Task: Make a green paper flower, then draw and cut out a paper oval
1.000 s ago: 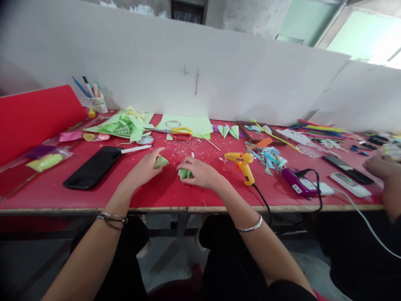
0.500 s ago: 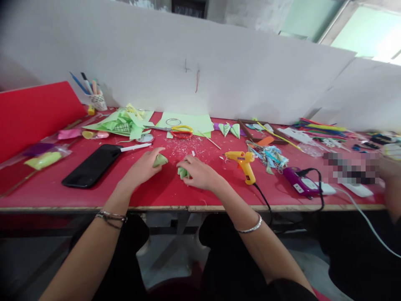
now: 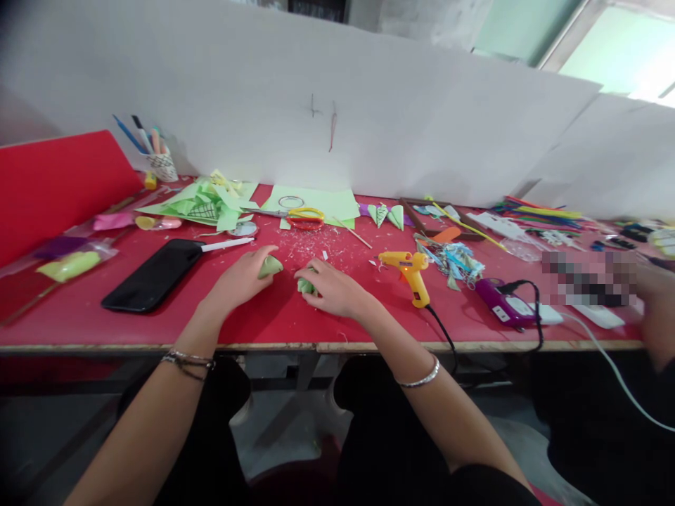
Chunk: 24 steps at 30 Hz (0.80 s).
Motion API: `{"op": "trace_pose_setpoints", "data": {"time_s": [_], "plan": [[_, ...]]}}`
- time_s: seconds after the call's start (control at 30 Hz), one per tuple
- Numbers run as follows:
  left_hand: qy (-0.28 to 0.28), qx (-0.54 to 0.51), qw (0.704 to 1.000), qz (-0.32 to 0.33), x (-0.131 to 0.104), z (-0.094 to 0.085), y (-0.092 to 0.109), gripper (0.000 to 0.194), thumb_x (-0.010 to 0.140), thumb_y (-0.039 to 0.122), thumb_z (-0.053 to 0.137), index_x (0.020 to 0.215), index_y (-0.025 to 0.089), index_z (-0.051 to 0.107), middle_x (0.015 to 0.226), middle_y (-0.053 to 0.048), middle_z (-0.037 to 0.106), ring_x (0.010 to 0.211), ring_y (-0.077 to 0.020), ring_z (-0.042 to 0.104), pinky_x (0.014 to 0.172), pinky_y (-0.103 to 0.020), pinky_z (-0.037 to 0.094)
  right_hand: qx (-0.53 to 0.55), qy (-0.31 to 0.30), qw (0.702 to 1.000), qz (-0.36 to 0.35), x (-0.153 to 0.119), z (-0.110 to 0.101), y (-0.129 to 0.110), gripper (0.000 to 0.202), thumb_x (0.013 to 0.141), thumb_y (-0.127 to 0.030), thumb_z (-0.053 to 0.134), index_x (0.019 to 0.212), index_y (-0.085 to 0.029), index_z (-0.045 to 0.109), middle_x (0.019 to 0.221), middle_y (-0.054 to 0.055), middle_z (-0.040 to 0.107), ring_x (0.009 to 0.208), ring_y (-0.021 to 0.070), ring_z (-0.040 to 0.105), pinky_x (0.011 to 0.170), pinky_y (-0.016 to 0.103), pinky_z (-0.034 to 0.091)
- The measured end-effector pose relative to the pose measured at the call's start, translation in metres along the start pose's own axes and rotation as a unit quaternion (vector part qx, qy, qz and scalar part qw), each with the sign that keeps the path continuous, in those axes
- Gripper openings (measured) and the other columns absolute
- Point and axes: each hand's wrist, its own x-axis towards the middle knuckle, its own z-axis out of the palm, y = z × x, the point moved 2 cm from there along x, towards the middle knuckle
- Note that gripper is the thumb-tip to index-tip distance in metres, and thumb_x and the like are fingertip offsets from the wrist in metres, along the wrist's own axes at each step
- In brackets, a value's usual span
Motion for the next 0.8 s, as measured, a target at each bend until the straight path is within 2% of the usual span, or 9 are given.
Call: {"op": "trace_pose_setpoints", "data": {"time_s": [0.13,0.27,0.37,0.43,0.5,0.6,0.8], "plan": [[0.014,0.003,1.0,0.013,0.001,0.0,0.001,0.051,0.077,0.014,0.054,0.126,0.011,0.04,0.123,-0.016,0.05,0.117,-0.0285,0.045,0.093,-0.04,0.04,0.015,-0.002,1.0,-0.005,0.001,0.002,0.001,0.035,0.084,-0.022,0.046,0.118,-0.015,0.05,0.11,0.012,0.049,0.101,0.0216,0.051,0.089,0.036,0.043],[0.062,-0.034,0.995,0.074,0.0,-0.003,0.011,0.048,0.08,0.021,0.054,0.124,0.01,0.042,0.122,-0.015,0.047,0.12,-0.0256,0.041,0.099,-0.037,0.036,0.029,-0.001,0.999,-0.012,0.0,0.003,0.002,0.045,0.083,-0.025,0.049,0.126,-0.015,0.042,0.116,0.013,0.047,0.106,0.0231,0.05,0.091,0.039,0.043],[0.059,-0.076,0.988,0.123,-0.002,-0.001,0.022,0.041,0.083,0.031,0.051,0.119,0.011,0.048,0.119,-0.012,0.052,0.113,-0.0233,0.046,0.097,-0.036,0.038,0.031,0.048,0.998,-0.018,-0.005,-0.002,0.001,0.059,0.078,-0.032,0.057,0.13,-0.017,0.035,0.126,0.015,0.04,0.114,0.0258,0.045,0.094,0.042,0.041],[0.051,-0.078,0.985,0.145,-0.002,0.002,0.03,0.038,0.086,0.033,0.048,0.117,0.012,0.05,0.118,-0.012,0.055,0.11,-0.0234,0.048,0.096,-0.037,0.038,0.018,0.107,0.994,-0.019,-0.011,-0.007,0.0,0.05,0.078,-0.032,0.058,0.123,-0.018,0.043,0.125,0.014,0.04,0.116,0.0261,0.043,0.095,0.043,0.04],[0.046,-0.081,0.982,0.165,-0.001,0.005,0.036,0.036,0.089,0.032,0.044,0.118,0.012,0.051,0.118,-0.011,0.056,0.109,-0.0227,0.049,0.096,-0.037,0.038,-0.005,0.144,0.989,-0.022,-0.017,-0.01,-0.001,0.029,0.08,-0.028,0.056,0.107,-0.019,0.055,0.119,0.013,0.042,0.113,0.0252,0.044,0.094,0.042,0.04],[0.035,-0.078,0.979,0.184,0.001,0.01,0.042,0.033,0.089,0.027,0.043,0.117,0.012,0.053,0.115,-0.01,0.06,0.106,-0.0214,0.051,0.094,-0.035,0.039,-0.048,0.126,0.99,-0.032,-0.024,-0.008,-0.002,0.013,0.082,-0.025,0.053,0.09,-0.02,0.063,0.118,0.012,0.043,0.111,0.0255,0.044,0.092,0.043,0.04],[0.021,-0.043,0.984,0.169,0.006,0.015,0.046,0.028,0.085,0.025,0.049,0.108,0.014,0.058,0.1,-0.009,0.064,0.094,-0.0219,0.057,0.088,-0.037,0.042,-0.069,0.108,0.992,-0.004,-0.025,0.002,0.002,0.015,0.084,-0.022,0.05,0.086,-0.02,0.065,0.119,0.012,0.042,0.104,0.0248,0.044,0.089,0.042,0.041]]}}
